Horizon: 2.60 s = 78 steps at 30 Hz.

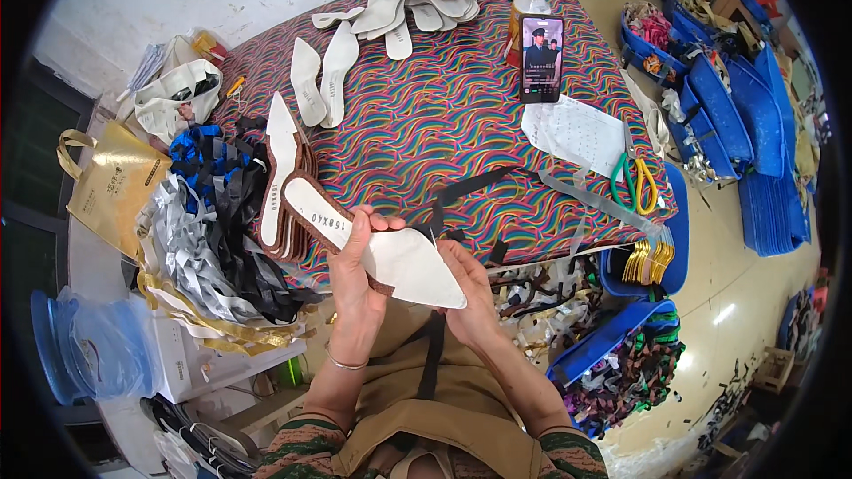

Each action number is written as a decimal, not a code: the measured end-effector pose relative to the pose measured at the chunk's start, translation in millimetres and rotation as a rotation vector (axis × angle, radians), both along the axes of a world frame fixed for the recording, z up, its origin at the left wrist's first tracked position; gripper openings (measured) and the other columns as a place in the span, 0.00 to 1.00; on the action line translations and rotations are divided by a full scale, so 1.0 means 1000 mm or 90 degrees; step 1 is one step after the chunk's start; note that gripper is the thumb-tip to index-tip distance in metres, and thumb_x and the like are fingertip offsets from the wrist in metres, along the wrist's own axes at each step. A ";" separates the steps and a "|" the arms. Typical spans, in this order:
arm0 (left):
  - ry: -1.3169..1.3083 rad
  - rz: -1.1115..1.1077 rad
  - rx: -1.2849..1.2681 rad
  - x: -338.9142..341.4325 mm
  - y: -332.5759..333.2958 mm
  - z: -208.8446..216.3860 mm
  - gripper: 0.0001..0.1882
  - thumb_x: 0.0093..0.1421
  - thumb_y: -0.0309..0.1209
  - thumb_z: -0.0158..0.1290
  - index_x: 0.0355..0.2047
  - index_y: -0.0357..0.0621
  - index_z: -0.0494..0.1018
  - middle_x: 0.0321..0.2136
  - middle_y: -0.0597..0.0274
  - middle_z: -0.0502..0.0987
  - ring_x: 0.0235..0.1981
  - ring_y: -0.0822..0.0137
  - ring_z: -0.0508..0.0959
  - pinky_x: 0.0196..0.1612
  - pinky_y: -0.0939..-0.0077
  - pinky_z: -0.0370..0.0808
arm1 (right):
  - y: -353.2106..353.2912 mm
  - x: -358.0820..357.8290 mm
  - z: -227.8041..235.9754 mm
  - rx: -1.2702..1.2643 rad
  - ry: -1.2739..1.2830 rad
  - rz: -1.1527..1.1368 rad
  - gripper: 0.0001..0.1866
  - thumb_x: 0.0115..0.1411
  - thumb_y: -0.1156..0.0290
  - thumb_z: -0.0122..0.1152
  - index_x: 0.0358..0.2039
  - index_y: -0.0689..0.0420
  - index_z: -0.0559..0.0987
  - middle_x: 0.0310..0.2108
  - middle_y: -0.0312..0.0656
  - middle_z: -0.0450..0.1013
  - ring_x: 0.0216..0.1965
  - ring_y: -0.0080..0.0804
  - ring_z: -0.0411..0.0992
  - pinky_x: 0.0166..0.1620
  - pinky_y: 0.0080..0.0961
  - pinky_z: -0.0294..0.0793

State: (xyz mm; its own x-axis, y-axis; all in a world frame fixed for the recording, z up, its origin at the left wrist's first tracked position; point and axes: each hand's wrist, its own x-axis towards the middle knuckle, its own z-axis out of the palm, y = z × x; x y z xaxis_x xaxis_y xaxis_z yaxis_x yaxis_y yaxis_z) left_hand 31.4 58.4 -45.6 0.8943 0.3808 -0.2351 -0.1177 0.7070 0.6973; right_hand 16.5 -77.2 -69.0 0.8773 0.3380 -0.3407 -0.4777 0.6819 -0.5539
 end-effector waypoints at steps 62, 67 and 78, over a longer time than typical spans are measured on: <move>-0.008 -0.584 0.316 -0.038 -0.029 0.005 0.07 0.60 0.27 0.57 0.36 0.34 0.75 0.26 0.59 0.81 0.29 0.71 0.80 0.35 0.77 0.76 | -0.082 0.091 0.069 -0.607 -0.709 0.142 0.17 0.62 0.70 0.57 0.18 0.63 0.72 0.15 0.33 0.66 0.19 0.16 0.61 0.23 0.22 0.58; -0.005 -0.552 0.415 -0.045 -0.029 0.008 0.07 0.61 0.26 0.56 0.36 0.33 0.76 0.26 0.60 0.81 0.30 0.73 0.80 0.35 0.78 0.76 | -0.077 0.083 0.052 -0.545 -0.670 0.089 0.10 0.59 0.74 0.63 0.23 0.63 0.75 0.20 0.34 0.71 0.22 0.16 0.65 0.25 0.18 0.63; 0.049 -0.503 0.353 -0.047 -0.028 -0.008 0.09 0.62 0.27 0.56 0.39 0.34 0.76 0.26 0.62 0.81 0.30 0.74 0.80 0.33 0.78 0.76 | -0.036 0.002 -0.004 -0.235 -0.248 -0.101 0.04 0.61 0.74 0.60 0.30 0.60 0.79 0.20 0.28 0.68 0.19 0.10 0.61 0.21 0.15 0.56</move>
State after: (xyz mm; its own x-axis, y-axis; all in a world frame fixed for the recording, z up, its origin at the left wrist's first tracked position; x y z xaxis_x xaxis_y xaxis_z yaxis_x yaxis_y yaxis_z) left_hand -15.3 30.9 -53.6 0.9297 -0.2490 -0.2715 0.3100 0.1309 0.9417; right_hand 18.3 -112.7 -72.6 0.9923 0.1118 -0.0525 -0.0982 0.4565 -0.8843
